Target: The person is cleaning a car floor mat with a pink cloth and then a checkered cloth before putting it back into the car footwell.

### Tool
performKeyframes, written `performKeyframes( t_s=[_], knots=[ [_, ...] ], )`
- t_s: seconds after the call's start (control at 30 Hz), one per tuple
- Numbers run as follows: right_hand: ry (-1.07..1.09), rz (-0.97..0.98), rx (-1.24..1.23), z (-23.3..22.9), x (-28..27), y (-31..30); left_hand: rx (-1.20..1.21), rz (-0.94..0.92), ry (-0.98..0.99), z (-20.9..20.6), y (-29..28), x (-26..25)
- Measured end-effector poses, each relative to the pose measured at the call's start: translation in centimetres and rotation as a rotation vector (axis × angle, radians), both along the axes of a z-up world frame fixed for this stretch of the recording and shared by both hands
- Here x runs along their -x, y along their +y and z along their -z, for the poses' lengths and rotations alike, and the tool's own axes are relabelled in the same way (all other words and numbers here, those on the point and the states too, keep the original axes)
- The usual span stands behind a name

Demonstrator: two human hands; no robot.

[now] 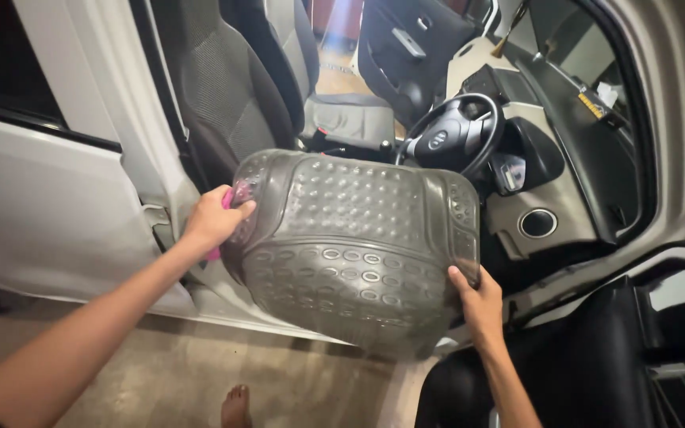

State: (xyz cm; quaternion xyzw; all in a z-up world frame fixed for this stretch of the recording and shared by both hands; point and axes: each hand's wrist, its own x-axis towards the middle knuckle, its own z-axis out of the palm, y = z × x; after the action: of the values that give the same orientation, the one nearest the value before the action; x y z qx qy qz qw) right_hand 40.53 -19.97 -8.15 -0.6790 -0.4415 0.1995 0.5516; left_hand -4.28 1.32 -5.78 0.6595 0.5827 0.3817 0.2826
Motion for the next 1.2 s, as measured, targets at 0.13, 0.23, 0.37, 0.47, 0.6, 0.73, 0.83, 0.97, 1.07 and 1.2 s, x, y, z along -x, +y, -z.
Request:
performKeyframes(
  t_s=[0.13, 0.23, 0.37, 0.47, 0.6, 0.73, 0.83, 0.97, 1.07, 1.2],
  knots=[
    [-0.099, 0.062, 0.055, 3.5, -1.7, 1.4, 0.035, -0.012, 0.126, 1.5, 0.7, -2.9],
    [-0.218, 0.110, 0.227, 6.8, -2.0, 2.9, 0.010, 0.049, 0.086, 3.0, 2.4, -4.8],
    [-0.130, 0.131, 0.314, 12.2, -3.8, 6.5, 0.130, 0.043, 0.130, 5.4, 6.8, -6.3],
    [-0.095, 0.123, 0.273, 17.3, -6.7, 12.9, 0.153, 0.060, 0.048, 8.7, 12.1, -7.1],
    [0.021, 0.258, 0.414, 21.4, -7.0, 20.8, 0.306, 0.109, -0.060, 12.9, 20.3, -9.5],
    [-0.088, 0.237, 0.352, 23.9, -8.0, 28.1, 0.374, 0.122, -0.011, 16.8, 26.0, -12.5],
    [-0.187, 0.356, 0.471, 27.4, -10.5, 34.5, 0.308, 0.114, 0.012, 19.8, 32.0, -15.5],
    [-0.068, 0.249, 0.252, 37.5, -16.7, 43.5, 0.167, 0.067, -0.035, 25.8, 39.4, -17.2],
    [-0.247, 0.221, 0.207, 44.1, -20.2, 48.0, 0.126, 0.033, -0.005, 32.3, 44.4, -18.8],
    [-0.075, 0.444, 0.701, 30.7, -9.9, 52.1, 0.186, -0.046, 0.080, 33.9, 49.5, -20.3]
  ],
)
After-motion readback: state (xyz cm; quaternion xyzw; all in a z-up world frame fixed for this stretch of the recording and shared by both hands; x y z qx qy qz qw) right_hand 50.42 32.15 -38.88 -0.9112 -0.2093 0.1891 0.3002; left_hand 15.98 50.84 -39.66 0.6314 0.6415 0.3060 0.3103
